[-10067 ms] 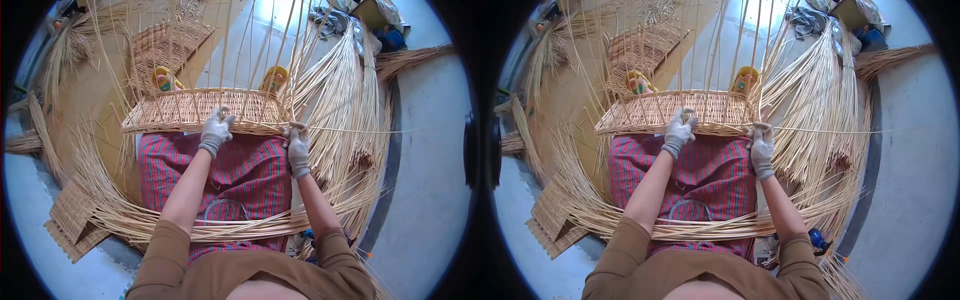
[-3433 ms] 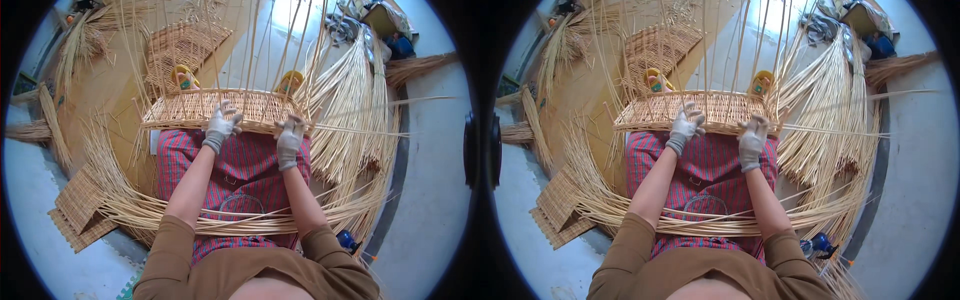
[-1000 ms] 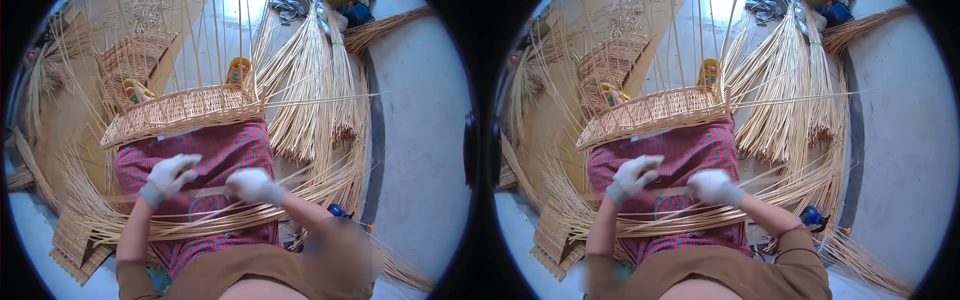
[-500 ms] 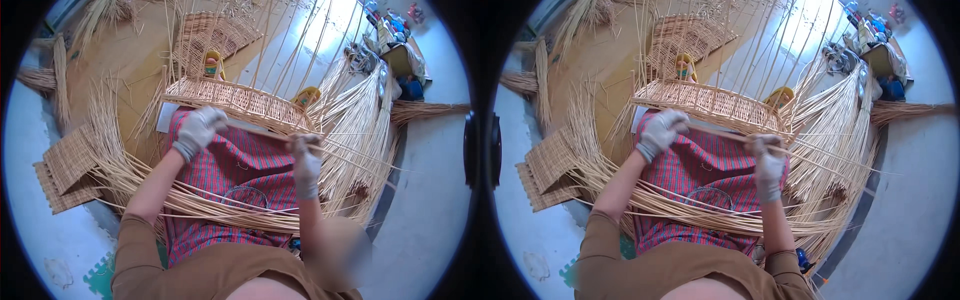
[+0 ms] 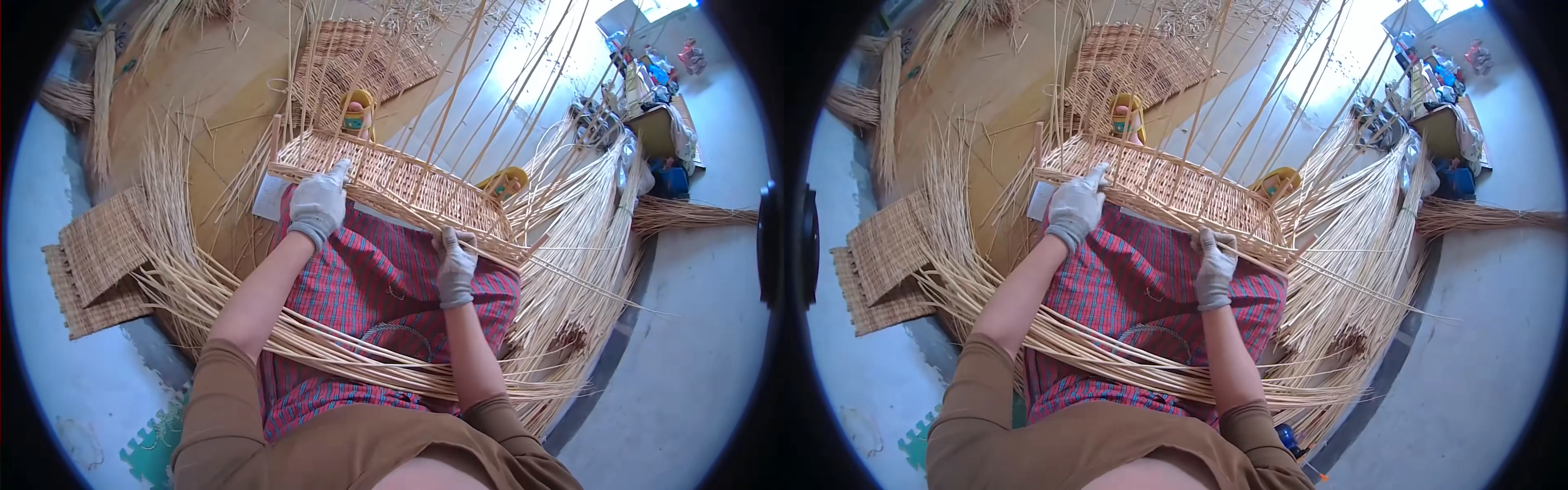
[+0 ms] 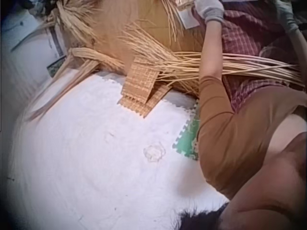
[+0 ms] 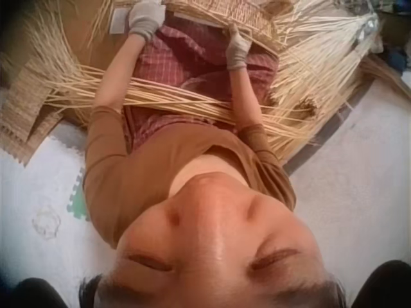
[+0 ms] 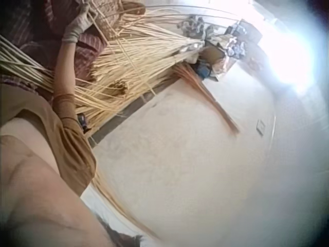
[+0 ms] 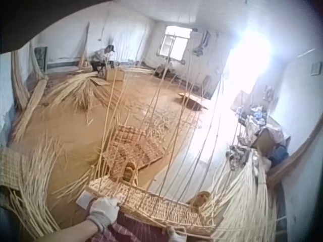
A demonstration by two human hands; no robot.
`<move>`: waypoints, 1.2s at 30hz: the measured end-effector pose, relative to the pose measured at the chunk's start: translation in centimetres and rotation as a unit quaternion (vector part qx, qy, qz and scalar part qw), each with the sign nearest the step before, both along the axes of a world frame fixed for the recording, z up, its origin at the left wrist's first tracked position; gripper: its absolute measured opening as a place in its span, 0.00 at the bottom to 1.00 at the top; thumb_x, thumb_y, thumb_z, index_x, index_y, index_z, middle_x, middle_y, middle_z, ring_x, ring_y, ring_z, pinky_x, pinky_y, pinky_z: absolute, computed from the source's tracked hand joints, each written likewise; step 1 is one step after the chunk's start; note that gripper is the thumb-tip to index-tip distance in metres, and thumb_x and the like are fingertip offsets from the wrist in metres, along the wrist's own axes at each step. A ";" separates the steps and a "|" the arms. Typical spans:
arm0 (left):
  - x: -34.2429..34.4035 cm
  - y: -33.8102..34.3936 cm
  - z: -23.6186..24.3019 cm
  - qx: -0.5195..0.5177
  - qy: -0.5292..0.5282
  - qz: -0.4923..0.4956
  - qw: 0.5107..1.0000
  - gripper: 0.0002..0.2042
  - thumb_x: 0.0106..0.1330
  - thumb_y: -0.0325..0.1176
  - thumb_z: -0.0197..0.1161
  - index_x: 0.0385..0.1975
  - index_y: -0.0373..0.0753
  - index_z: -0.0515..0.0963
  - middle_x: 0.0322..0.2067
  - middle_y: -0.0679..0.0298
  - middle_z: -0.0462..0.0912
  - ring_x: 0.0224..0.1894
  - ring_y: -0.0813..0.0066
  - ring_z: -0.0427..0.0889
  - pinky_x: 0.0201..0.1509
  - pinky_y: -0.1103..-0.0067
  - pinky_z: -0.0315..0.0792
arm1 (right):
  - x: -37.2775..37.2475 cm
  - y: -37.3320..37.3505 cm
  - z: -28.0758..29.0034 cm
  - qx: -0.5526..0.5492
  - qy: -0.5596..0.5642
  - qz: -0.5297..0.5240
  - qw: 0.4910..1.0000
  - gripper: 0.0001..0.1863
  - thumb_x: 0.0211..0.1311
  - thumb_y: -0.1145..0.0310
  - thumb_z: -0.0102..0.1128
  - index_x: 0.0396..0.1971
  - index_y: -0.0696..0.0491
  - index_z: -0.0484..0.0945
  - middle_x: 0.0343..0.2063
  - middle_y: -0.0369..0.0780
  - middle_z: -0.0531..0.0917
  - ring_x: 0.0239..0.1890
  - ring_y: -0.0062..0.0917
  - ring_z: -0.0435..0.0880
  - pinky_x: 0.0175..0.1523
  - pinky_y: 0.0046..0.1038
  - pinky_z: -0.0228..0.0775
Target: Weaving a large flat basket or mat using long, thin reeds or bamboo strips.
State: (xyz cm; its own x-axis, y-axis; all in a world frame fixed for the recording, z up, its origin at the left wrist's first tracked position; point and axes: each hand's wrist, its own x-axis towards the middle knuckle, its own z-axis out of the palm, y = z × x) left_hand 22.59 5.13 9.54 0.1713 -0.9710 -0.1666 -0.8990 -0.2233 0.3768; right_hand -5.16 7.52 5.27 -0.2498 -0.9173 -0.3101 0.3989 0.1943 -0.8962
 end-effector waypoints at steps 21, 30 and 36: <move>-6.4 -4.4 -7.0 0.058 0.592 0.103 0.797 0.10 0.73 0.36 0.60 0.32 0.34 0.77 0.27 0.65 0.79 0.24 0.81 0.77 0.27 0.77 0.81 | 9.5 -15.6 10.1 -0.260 0.560 0.172 0.768 0.47 0.57 0.85 0.53 0.76 0.43 0.48 0.74 0.48 0.55 0.56 0.48 0.80 0.55 0.33 0.77; -5.3 -3.9 -3.7 0.118 0.574 0.076 0.807 0.07 0.72 0.31 0.61 0.45 0.40 0.80 0.28 0.69 0.80 0.18 0.77 0.82 0.20 0.82 0.75 | -1.9 -6.7 6.8 -0.167 0.247 0.097 0.950 0.28 0.74 0.73 0.50 0.70 0.48 0.56 0.37 0.42 0.83 0.40 0.29 0.87 0.34 0.23 0.77; -6.3 -4.6 -3.7 0.127 0.532 0.084 0.833 0.10 0.67 0.40 0.70 0.37 0.40 0.81 0.24 0.68 0.83 0.15 0.81 0.79 0.17 0.82 0.69 | -4.8 -2.2 -0.9 -0.052 -0.044 -0.019 0.997 0.12 0.77 0.65 0.50 0.56 0.49 0.69 0.32 0.37 0.83 0.43 0.31 0.87 0.31 0.23 0.77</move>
